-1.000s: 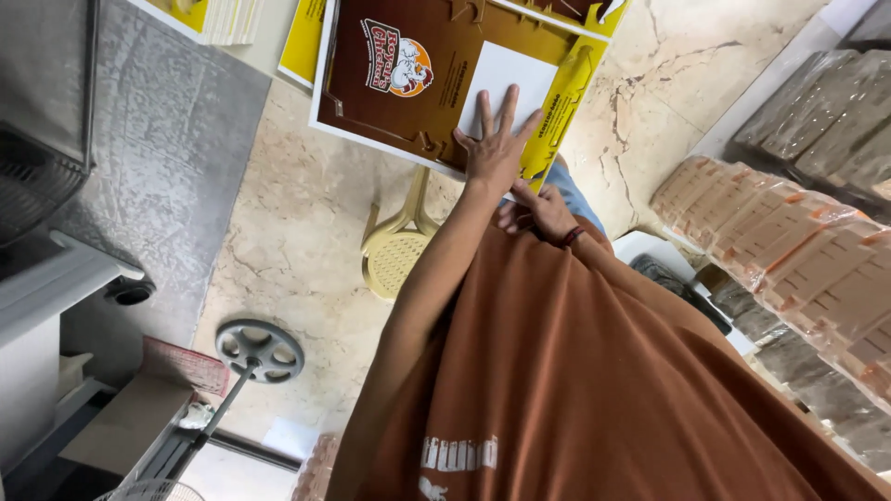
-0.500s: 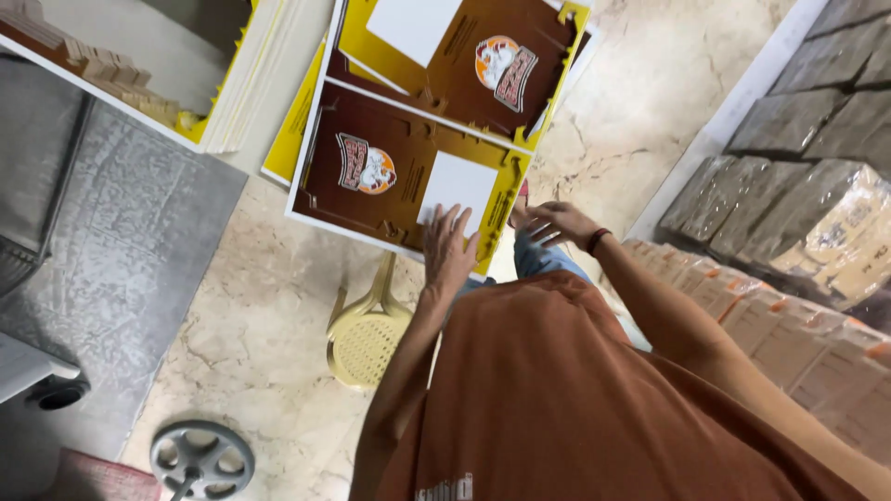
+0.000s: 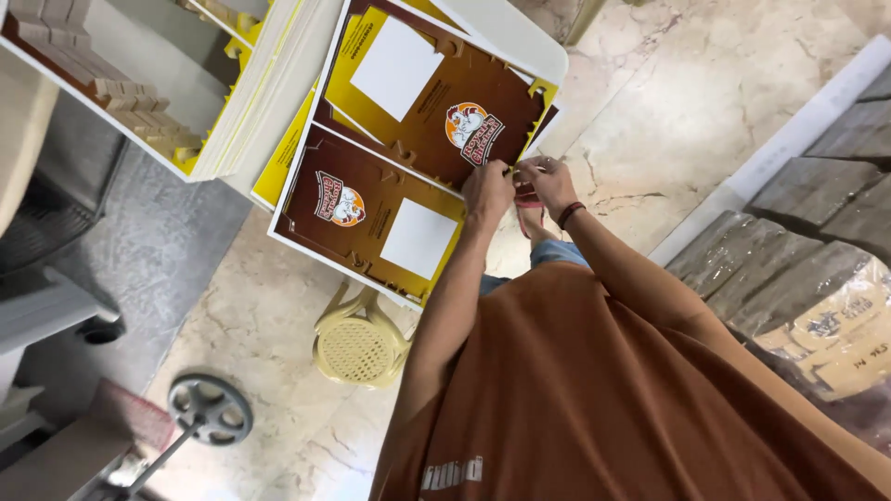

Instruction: Folding flat cardboard sheets into boxes by bending along pre-scored lines and tucking in tabs.

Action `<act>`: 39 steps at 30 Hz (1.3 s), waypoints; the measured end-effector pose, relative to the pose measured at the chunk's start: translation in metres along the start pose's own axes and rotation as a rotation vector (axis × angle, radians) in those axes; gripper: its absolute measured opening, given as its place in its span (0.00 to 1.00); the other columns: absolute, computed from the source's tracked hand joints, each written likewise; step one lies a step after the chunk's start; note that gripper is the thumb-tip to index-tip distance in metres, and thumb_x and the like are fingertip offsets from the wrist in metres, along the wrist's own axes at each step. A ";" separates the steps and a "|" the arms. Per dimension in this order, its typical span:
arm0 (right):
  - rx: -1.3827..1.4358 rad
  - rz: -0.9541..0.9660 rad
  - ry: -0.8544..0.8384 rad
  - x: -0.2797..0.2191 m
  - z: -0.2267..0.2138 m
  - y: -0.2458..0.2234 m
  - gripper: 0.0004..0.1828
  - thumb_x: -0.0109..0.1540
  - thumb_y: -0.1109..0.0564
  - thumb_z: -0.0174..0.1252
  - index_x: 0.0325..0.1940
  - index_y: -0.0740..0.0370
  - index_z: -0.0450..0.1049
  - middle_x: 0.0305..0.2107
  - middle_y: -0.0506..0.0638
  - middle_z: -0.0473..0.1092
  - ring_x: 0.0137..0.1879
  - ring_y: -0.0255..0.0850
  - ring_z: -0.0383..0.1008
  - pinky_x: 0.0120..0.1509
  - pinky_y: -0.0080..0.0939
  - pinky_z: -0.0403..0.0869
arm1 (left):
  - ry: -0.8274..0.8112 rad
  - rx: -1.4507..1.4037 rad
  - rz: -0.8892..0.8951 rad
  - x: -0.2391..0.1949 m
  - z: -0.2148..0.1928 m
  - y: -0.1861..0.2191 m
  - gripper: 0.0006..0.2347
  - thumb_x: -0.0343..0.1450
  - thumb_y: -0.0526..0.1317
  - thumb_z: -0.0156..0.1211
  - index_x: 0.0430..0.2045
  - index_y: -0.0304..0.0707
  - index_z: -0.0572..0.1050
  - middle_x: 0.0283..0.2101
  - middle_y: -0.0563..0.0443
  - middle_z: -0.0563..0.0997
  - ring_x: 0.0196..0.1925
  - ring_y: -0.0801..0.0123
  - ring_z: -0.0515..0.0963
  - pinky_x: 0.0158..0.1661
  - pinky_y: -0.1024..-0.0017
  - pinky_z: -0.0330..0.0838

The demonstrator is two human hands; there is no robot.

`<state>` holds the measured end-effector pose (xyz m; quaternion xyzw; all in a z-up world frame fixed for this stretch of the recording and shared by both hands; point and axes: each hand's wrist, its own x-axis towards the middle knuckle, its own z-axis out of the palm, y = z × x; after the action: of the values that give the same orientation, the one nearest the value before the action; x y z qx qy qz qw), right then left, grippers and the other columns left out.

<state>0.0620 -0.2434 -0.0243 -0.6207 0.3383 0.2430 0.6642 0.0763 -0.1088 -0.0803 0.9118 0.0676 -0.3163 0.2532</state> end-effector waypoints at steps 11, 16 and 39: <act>0.316 0.066 -0.155 -0.018 0.001 -0.046 0.16 0.67 0.46 0.57 0.52 0.58 0.71 0.26 0.46 0.72 0.33 0.40 0.81 0.39 0.44 0.84 | 0.014 -0.312 0.085 -0.048 -0.070 0.009 0.16 0.66 0.44 0.66 0.47 0.46 0.80 0.36 0.44 0.87 0.45 0.51 0.86 0.47 0.56 0.79; 0.278 0.040 -0.226 0.002 0.001 -0.025 0.06 0.65 0.54 0.57 0.43 0.59 0.74 0.27 0.50 0.74 0.36 0.43 0.82 0.40 0.46 0.84 | 0.096 -0.344 0.153 -0.076 -0.090 0.027 0.14 0.69 0.39 0.60 0.46 0.35 0.78 0.37 0.34 0.85 0.44 0.42 0.85 0.44 0.50 0.79; 0.225 -0.061 -0.014 0.009 0.003 -0.062 0.40 0.67 0.27 0.41 0.57 0.66 0.71 0.39 0.60 0.80 0.39 0.49 0.85 0.43 0.51 0.85 | 0.394 -0.311 0.396 -0.119 -0.091 -0.022 0.26 0.68 0.36 0.66 0.64 0.37 0.68 0.56 0.33 0.79 0.57 0.40 0.79 0.55 0.49 0.74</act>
<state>0.1142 -0.2484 0.0096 -0.5506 0.3398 0.1872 0.7392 0.0251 -0.0398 0.0446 0.9011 -0.0161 -0.0640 0.4285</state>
